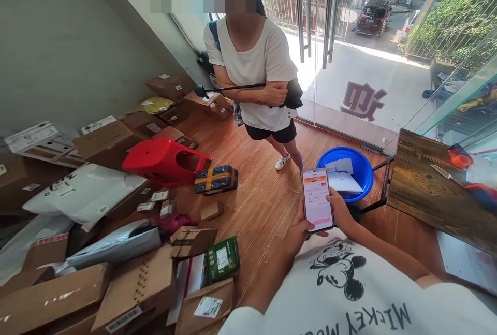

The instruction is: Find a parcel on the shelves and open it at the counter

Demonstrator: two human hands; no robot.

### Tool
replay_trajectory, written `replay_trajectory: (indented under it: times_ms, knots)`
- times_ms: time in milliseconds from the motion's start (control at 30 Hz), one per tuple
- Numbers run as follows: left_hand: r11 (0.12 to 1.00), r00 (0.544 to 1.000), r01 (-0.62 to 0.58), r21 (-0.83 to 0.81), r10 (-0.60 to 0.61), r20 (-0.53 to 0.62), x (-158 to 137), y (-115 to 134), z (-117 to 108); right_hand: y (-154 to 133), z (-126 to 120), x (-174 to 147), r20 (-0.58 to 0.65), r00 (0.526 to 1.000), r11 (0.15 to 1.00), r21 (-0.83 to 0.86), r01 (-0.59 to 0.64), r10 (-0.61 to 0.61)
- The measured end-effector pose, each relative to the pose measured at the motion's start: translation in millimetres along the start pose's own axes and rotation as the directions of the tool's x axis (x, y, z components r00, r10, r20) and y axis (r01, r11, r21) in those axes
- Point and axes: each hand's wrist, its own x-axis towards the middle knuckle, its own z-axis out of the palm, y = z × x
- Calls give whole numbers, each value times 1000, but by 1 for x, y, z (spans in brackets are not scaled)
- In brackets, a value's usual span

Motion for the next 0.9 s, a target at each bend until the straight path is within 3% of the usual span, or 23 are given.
replay_trajectory:
  times_ms: [233,367,633,900]
  knots:
    - [1000,1000,-11,5,11,-27,-2,1,-5,-8,10,11,-21,999,999,33,-43,44]
    - [1000,1000,-15,-4,15,23,-5,-1,-11,-11,16,12,-32,998,998,26,-60,60]
    - [998,997,-23,-51,27,70,-10,-7,-20,-9,21,6,-55,998,999,-49,-7,4]
    - [991,989,-94,-96,104,104,-13,-7,-22,-4,21,7,0,1000,1000,-16,15,-15]
